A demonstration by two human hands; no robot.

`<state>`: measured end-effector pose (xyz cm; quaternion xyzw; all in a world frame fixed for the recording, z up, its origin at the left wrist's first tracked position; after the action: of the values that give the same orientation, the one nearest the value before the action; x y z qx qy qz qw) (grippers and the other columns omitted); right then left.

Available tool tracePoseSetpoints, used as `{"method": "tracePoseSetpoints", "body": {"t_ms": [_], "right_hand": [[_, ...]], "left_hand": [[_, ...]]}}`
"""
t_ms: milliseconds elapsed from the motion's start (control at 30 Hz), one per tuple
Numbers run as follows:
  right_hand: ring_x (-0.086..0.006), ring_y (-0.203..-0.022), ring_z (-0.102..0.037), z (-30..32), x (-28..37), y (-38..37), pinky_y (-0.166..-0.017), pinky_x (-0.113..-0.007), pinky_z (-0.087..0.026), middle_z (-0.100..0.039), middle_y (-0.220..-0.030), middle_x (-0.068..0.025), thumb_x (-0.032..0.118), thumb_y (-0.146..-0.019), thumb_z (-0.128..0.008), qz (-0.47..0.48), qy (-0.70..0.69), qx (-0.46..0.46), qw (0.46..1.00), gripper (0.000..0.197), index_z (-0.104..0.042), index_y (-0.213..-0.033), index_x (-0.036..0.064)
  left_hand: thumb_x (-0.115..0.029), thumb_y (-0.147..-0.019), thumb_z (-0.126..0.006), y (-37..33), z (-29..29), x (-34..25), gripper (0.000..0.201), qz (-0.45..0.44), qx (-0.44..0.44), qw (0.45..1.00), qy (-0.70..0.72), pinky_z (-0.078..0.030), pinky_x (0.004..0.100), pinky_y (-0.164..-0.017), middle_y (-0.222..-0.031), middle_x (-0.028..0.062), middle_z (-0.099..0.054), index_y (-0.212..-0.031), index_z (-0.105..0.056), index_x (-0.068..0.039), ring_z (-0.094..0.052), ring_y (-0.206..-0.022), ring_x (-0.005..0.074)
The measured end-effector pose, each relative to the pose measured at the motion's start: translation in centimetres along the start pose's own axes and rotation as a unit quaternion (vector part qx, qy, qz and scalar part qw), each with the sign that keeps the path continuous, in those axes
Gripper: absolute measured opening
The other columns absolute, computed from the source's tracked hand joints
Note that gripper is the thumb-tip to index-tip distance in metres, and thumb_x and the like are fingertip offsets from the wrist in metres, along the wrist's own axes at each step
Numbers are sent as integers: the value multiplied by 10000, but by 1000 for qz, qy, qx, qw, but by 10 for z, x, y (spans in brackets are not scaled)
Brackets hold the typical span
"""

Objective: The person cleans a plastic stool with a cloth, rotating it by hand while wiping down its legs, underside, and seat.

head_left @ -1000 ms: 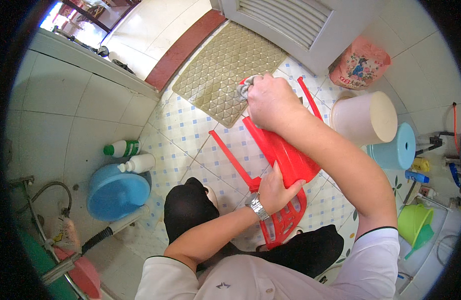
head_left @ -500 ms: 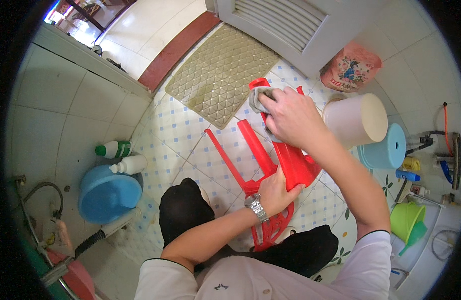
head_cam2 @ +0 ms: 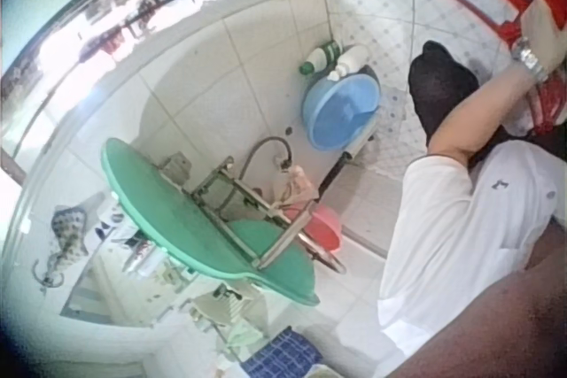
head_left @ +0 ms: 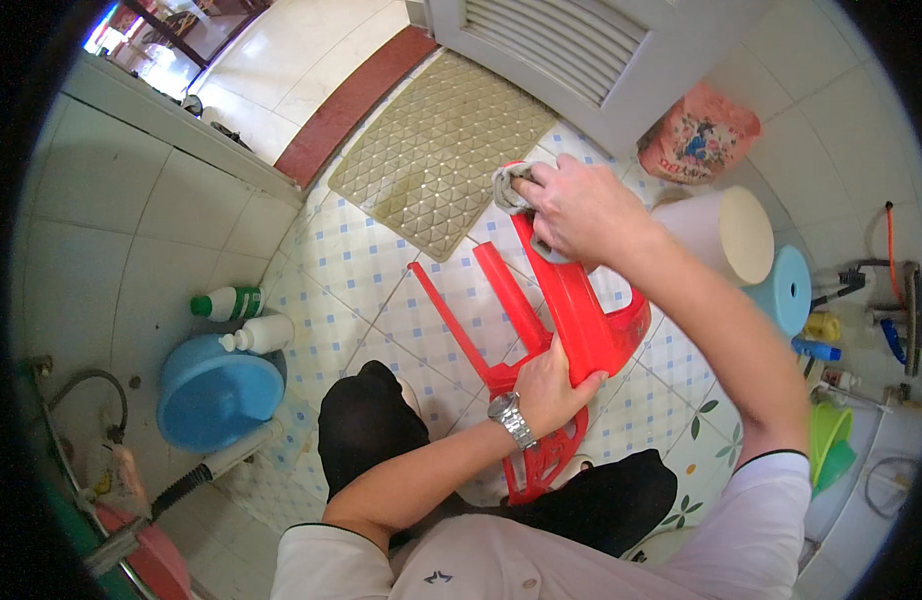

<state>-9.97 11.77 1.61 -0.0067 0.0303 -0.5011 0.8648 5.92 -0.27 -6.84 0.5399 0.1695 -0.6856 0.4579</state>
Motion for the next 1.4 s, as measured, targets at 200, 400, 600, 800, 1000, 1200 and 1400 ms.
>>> {"method": "tracePoseSetpoints", "body": {"t_ms": [200, 400, 600, 800, 1000, 1200, 1400], "right_hand": [[-297, -821, -676, -3, -1, -15, -714, -407, -560, -690, -910, -131, 209, -854, -584, 30, 82, 147, 985, 316, -671, -1096, 27], [-302, -789, -681, -16, 16, -11, -701, -411, -565, -697, -842, -162, 176, -841, -567, -49, 108, 132, 984, 270, -650, -981, -39], [-323, -767, -686, -3, -16, 41, -680, -450, -560, -689, -836, -138, 171, -808, -575, -219, -29, 4, 975, 286, -686, -1043, 51], [-323, -788, -684, 8, 1, 19, -665, -470, -546, -684, -854, -123, 208, -819, -578, -49, -109, -70, 990, 397, -649, -1204, 146], [-339, -796, -680, 11, -5, -15, -680, -491, -540, -705, -907, -151, 209, -818, -568, -39, -75, 74, 994, 460, -647, -1270, 173], [-363, -831, -665, -10, -21, -6, -717, -482, -536, -706, -929, -164, 219, -824, -516, 6, -176, -3, 984, 467, -655, -1267, 169], [-353, -825, -665, -8, -17, -11, -721, -477, -535, -704, -909, -155, 211, -815, -517, 18, -159, 5, 987, 429, -686, -1206, 159]], "left_hand": [[-385, -803, -785, -1, 1, 0, 631, 1, -13, 1000, 20, -523, 499, -791, -1012, 284, -668, -1139, -494, 64, -655, -918, 433], [-383, -804, -783, -1, 0, 3, 637, -19, -36, 999, 6, -534, 498, -750, -945, 271, -687, -1141, -494, 74, -675, -860, 425], [-373, -802, -781, -1, 0, -1, 633, -27, -15, 999, 24, -544, 489, -743, -923, 253, -700, -1172, -494, 53, -690, -840, 407], [-361, -833, -746, 0, -3, 5, 614, -25, -12, 1000, -1, -557, 473, -713, -944, 241, -707, -1234, -469, 12, -698, -830, 396], [-390, -839, -734, 0, -4, 6, 625, -1, -4, 1000, -15, -555, 477, -698, -917, 238, -707, -1226, -469, 24, -697, -803, 397], [-398, -838, -731, 1, -1, 6, 659, -21, -17, 1000, -4, -554, 485, -698, -902, 246, -702, -1249, -454, 36, -691, -790, 406], [-387, -835, -735, 0, -1, 9, 664, -19, -17, 1000, -6, -554, 484, -701, -909, 247, -702, -1258, -449, 37, -692, -797, 405]]}}
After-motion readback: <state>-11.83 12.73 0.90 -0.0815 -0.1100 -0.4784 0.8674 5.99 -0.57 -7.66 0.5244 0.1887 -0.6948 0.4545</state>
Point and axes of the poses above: each hand's wrist, its own y-axis away from the middle knuckle, its own z-axis out of the back of the hand, x = y × z, the point moved 2 cm from there along -y, towards the middle knuckle
